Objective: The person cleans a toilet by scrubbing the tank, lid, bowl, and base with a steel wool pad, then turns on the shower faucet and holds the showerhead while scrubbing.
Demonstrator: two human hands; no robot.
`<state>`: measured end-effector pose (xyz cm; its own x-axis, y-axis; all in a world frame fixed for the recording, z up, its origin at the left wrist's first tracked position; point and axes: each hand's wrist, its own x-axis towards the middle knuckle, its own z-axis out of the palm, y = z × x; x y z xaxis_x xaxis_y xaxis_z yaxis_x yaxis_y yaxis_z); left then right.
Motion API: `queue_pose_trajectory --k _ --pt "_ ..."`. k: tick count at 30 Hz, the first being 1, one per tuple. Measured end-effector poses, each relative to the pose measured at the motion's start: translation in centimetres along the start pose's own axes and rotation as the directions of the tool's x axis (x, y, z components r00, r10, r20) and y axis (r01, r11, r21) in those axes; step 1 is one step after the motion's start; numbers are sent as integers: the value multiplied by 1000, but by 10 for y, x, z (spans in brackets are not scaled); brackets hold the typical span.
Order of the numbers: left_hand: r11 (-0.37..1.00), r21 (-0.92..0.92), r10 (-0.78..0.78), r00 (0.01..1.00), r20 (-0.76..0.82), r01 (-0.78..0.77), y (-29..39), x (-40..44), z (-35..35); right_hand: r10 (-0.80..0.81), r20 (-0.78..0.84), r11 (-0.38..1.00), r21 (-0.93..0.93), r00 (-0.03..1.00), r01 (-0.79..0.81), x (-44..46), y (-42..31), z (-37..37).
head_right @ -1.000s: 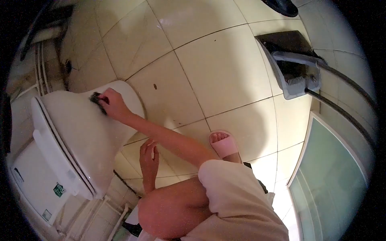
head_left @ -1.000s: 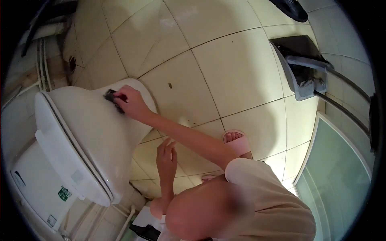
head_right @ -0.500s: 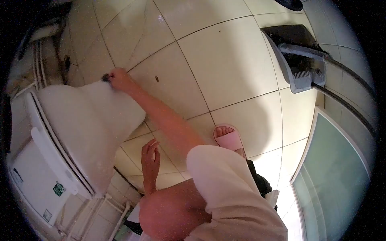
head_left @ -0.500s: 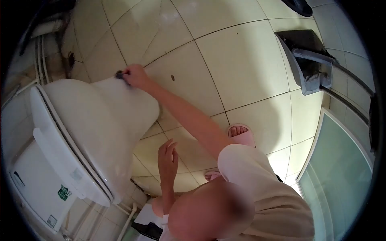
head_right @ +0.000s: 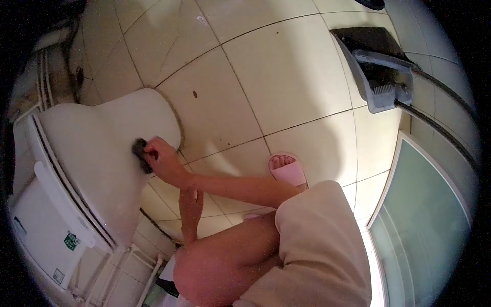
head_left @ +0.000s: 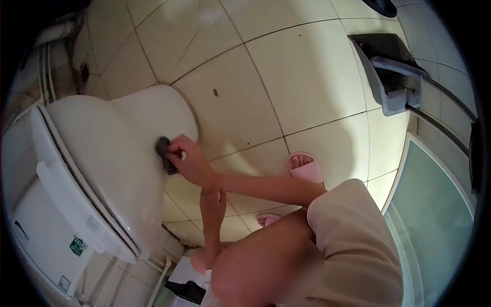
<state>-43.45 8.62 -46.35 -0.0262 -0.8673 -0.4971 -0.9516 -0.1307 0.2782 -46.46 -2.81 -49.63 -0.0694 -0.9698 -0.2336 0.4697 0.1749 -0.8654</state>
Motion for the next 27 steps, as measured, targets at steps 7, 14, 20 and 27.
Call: queue_pose_trajectory --k 7,14,20,27 --pt "991 -127 36 999 -23 -39 3 0 2 117 -265 903 -373 957 -213 33 103 -32" --pt "988 -145 45 998 -32 -49 1 -8 13 -83 -126 978 -199 989 57 94 25 6" --pt "993 -93 75 996 -50 -79 2 -6 13 -71 -106 997 -38 992 67 21 -2 6" --pt "998 -64 11 995 97 -5 -3 -4 17 352 -104 920 -143 930 -364 -19 90 -25"
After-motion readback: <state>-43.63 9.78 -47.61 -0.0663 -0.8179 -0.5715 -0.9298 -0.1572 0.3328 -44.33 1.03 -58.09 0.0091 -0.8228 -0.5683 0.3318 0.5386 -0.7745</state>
